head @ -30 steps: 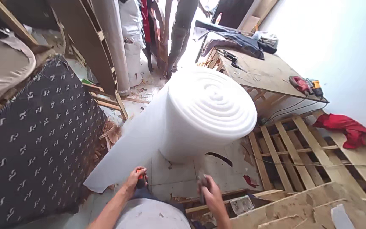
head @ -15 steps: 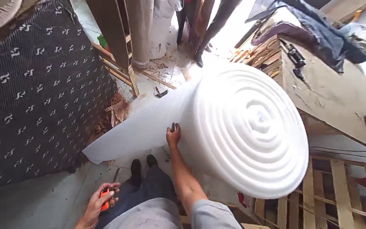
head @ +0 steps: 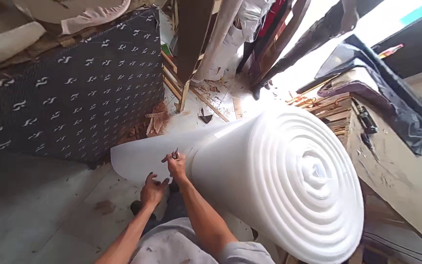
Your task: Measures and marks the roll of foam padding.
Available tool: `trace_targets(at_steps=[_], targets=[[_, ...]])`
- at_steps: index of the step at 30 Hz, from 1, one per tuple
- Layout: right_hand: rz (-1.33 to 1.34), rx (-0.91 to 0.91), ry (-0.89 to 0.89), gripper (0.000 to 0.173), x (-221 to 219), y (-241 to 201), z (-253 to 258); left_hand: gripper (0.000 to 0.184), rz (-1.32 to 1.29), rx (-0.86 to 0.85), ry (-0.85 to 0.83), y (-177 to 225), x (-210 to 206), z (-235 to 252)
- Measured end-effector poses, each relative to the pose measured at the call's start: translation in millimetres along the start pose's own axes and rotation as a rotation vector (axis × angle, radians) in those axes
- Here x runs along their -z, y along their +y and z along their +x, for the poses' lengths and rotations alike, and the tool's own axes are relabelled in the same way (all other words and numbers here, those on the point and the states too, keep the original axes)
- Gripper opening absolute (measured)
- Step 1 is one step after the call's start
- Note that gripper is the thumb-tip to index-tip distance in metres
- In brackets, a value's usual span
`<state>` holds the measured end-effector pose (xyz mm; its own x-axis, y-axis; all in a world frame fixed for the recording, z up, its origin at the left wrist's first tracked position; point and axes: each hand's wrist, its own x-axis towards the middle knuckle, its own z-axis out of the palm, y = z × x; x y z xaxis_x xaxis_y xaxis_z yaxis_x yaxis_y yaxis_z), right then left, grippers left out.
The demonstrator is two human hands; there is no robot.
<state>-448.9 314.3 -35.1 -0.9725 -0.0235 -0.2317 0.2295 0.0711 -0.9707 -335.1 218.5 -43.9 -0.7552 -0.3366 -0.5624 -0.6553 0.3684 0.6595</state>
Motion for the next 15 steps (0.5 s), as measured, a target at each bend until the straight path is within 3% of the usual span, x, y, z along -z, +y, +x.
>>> trace_targets(at_steps=[2, 4, 6, 7, 8, 9, 11, 12, 13, 15], targets=[[-0.183, 0.144, 0.014, 0.024, -25, -16, -6, 0.082, 0.042, 0.053, -0.019, 22, 1, 12], [-0.373, 0.360, 0.296, 0.024, -16, -15, -16, 0.089, 0.088, 0.083, -0.042, 34, -6, 22], [-0.549, 0.528, 0.656, 0.021, 44, -7, -21, 0.095, 0.092, 0.069, -0.078, 35, -14, 28], [-0.621, 0.524, 0.783, 0.020, 84, -3, -22, 0.095, 0.090, 0.055, -0.098, 31, -15, 27], [-0.688, 0.419, 0.865, 0.026, 122, -2, -21, 0.092, 0.093, 0.038, -0.119, 22, -16, 24], [-0.714, 0.234, 0.897, 0.044, 150, -2, -16, 0.088, 0.098, 0.028, -0.141, 9, -17, 20], [-0.647, -0.048, 0.857, 0.080, 176, 9, 12, 0.081, 0.114, 0.053, -0.189, -27, -19, 12], [-0.551, -0.137, 0.808, 0.087, 179, 21, 33, 0.079, 0.118, 0.085, -0.209, -44, -21, 7], [-0.409, -0.229, 0.762, 0.087, 176, 35, 59, 0.078, 0.126, 0.120, -0.222, -57, -23, 3], [-0.138, -0.323, 0.687, 0.067, 162, 76, 102, 0.074, 0.147, 0.174, -0.228, -78, -27, -5]])
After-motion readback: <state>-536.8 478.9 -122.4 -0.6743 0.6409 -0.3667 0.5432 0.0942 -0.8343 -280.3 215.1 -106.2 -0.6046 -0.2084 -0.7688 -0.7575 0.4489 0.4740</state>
